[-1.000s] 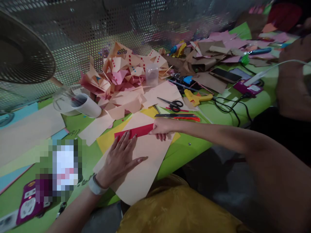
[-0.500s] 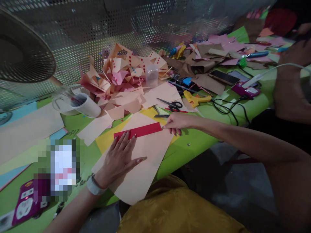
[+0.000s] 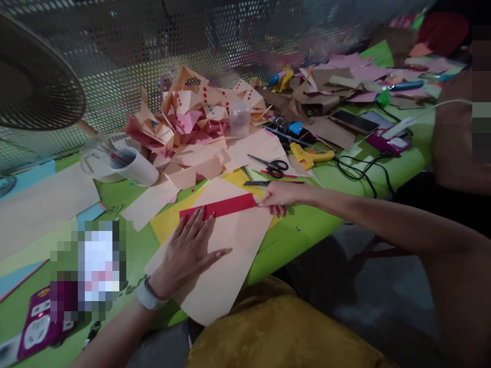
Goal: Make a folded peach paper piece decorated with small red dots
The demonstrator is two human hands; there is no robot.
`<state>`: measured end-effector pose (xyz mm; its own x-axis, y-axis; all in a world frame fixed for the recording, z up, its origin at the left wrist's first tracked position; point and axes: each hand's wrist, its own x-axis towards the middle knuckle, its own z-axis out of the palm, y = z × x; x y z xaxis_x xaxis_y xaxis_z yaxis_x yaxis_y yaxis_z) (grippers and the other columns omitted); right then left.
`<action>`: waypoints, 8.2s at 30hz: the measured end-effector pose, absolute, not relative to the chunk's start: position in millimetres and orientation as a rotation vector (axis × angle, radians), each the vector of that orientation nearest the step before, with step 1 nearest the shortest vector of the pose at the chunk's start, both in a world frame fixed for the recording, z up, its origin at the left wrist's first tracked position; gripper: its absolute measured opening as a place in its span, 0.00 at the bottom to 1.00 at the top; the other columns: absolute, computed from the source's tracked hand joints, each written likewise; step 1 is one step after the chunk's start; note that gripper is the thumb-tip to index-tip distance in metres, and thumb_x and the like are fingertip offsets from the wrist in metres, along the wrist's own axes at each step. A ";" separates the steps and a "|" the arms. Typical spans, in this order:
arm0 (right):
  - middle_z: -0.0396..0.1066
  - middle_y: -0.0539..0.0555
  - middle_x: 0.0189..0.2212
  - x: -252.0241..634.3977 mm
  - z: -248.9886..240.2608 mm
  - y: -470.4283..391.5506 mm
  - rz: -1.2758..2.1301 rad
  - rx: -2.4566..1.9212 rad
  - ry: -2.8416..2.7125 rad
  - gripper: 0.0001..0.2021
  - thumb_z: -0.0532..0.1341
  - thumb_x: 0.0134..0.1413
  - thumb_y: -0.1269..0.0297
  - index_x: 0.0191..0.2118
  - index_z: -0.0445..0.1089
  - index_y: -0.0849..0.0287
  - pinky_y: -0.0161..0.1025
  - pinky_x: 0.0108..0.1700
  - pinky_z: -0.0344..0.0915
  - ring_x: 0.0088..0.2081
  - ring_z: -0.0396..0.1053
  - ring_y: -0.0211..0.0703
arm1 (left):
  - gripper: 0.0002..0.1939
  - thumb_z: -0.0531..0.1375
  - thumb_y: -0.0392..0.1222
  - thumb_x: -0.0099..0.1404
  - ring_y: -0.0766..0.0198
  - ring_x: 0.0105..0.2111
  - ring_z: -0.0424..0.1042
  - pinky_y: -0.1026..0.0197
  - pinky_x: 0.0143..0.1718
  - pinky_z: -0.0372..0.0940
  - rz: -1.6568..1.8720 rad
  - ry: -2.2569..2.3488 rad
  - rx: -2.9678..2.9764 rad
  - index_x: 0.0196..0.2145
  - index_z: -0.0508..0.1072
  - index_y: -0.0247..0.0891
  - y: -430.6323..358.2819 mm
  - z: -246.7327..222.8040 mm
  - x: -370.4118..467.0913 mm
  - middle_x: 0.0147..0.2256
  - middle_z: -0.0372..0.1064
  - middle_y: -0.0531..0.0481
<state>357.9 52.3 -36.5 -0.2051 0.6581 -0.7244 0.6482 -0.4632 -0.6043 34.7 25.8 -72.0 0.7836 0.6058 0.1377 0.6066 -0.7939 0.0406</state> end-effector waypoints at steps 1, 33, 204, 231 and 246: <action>0.70 0.52 0.14 360.0 -32.4 51.2 1.784 -1.998 -1.614 0.21 0.67 0.55 0.54 0.19 0.69 0.63 0.31 0.20 0.66 0.17 0.68 0.35 | 0.44 0.52 0.68 0.66 0.43 0.68 0.50 0.40 0.66 0.48 -0.226 -1.008 -2.963 0.68 0.53 0.35 25.7 -72.0 34.7 0.66 0.54 0.34; 0.70 0.52 0.12 295.6 -53.9 78.6 1.845 -1.814 -1.851 0.22 0.66 0.56 0.54 0.18 0.69 0.63 0.31 0.21 0.66 0.17 0.71 0.37 | 0.21 0.58 0.55 0.65 0.65 0.17 0.70 0.65 0.22 0.62 0.241 -2.243 -3.411 0.21 0.67 0.38 80.8 -15.2 93.7 0.17 0.70 0.51; 0.73 0.59 0.42 388.1 -71.0 25.0 -0.102 -1.170 -2.656 0.14 0.54 0.68 0.65 0.51 0.74 0.59 0.41 0.40 0.68 0.43 0.68 0.47 | 0.41 0.49 0.65 0.69 0.47 0.69 0.49 0.40 0.67 0.46 -0.274 -0.973 -3.096 0.68 0.54 0.31 33.2 -77.9 68.3 0.68 0.51 0.35; 0.73 0.59 0.41 383.6 -77.0 26.9 -0.095 -1.154 -2.632 0.13 0.55 0.67 0.66 0.52 0.74 0.57 0.44 0.42 0.67 0.43 0.67 0.48 | 0.41 0.48 0.65 0.70 0.48 0.69 0.48 0.41 0.68 0.45 -0.265 -0.969 -3.101 0.69 0.52 0.32 33.5 -77.0 67.5 0.68 0.50 0.36; 0.73 0.58 0.41 374.3 -74.7 20.4 -0.107 -1.204 -2.601 0.14 0.55 0.67 0.69 0.53 0.73 0.56 0.42 0.41 0.67 0.42 0.69 0.47 | 0.42 0.48 0.66 0.69 0.47 0.69 0.49 0.41 0.68 0.46 -0.299 -1.005 -3.121 0.69 0.51 0.32 32.0 -74.9 69.0 0.68 0.51 0.35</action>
<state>374.3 20.4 -74.7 -0.6170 0.7373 0.2751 0.7574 0.6513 -0.0470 69.0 32.0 -74.9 0.7982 0.5892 0.1256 0.5619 -0.8033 0.1973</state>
